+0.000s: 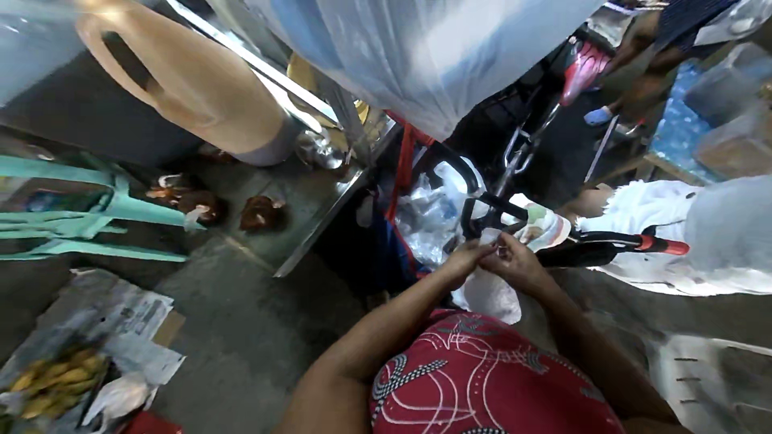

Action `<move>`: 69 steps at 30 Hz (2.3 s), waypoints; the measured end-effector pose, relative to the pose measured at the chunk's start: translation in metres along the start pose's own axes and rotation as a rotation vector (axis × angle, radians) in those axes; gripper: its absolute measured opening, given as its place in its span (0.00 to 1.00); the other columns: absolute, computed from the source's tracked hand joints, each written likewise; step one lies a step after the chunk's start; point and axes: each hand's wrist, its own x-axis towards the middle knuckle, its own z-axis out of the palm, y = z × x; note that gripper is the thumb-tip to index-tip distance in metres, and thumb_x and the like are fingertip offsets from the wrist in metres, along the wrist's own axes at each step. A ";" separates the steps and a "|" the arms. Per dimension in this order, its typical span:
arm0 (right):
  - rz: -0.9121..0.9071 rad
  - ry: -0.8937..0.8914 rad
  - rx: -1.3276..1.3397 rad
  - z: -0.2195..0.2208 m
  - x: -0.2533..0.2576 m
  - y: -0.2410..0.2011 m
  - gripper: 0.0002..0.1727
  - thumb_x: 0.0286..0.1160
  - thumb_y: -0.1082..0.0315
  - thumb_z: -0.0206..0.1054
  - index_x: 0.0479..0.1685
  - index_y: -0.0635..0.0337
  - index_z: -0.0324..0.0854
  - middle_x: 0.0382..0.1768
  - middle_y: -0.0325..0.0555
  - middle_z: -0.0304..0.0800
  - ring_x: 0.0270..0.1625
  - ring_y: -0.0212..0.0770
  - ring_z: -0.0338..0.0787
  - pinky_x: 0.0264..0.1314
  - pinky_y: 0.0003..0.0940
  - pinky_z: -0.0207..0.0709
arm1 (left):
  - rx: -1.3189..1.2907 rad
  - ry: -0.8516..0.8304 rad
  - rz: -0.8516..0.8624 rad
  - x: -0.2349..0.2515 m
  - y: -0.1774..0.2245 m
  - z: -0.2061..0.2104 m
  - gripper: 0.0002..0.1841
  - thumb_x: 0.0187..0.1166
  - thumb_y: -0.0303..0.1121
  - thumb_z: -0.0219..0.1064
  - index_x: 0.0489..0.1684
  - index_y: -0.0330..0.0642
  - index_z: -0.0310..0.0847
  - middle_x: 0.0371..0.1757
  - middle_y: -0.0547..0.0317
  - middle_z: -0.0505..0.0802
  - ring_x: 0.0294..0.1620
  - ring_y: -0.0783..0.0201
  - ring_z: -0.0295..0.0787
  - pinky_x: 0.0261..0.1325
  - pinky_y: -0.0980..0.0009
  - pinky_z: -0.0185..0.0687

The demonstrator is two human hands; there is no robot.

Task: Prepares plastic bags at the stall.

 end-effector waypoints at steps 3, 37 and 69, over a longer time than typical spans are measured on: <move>0.031 0.013 0.133 0.018 0.002 0.019 0.31 0.65 0.69 0.80 0.69 0.73 0.76 0.56 0.54 0.91 0.58 0.35 0.90 0.67 0.33 0.83 | 0.038 -0.117 -0.104 -0.004 0.005 -0.015 0.26 0.95 0.46 0.38 0.60 0.36 0.78 0.45 0.58 0.90 0.46 0.66 0.88 0.52 0.63 0.85; 0.142 0.042 0.463 0.063 0.066 -0.024 0.22 0.75 0.67 0.75 0.61 0.71 0.78 0.40 0.48 0.90 0.39 0.34 0.90 0.47 0.33 0.87 | 1.364 0.239 0.771 -0.051 -0.014 -0.087 0.09 0.82 0.27 0.63 0.48 0.31 0.87 0.45 0.39 0.92 0.52 0.42 0.92 0.58 0.53 0.88; 0.056 0.343 0.799 -0.016 -0.064 0.021 0.10 0.71 0.73 0.74 0.48 0.64 0.84 0.29 0.40 0.92 0.27 0.32 0.89 0.35 0.32 0.88 | -0.110 0.030 0.668 0.026 0.138 0.039 0.19 0.73 0.17 0.57 0.64 0.38 0.72 0.49 0.57 0.93 0.47 0.58 0.95 0.56 0.55 0.94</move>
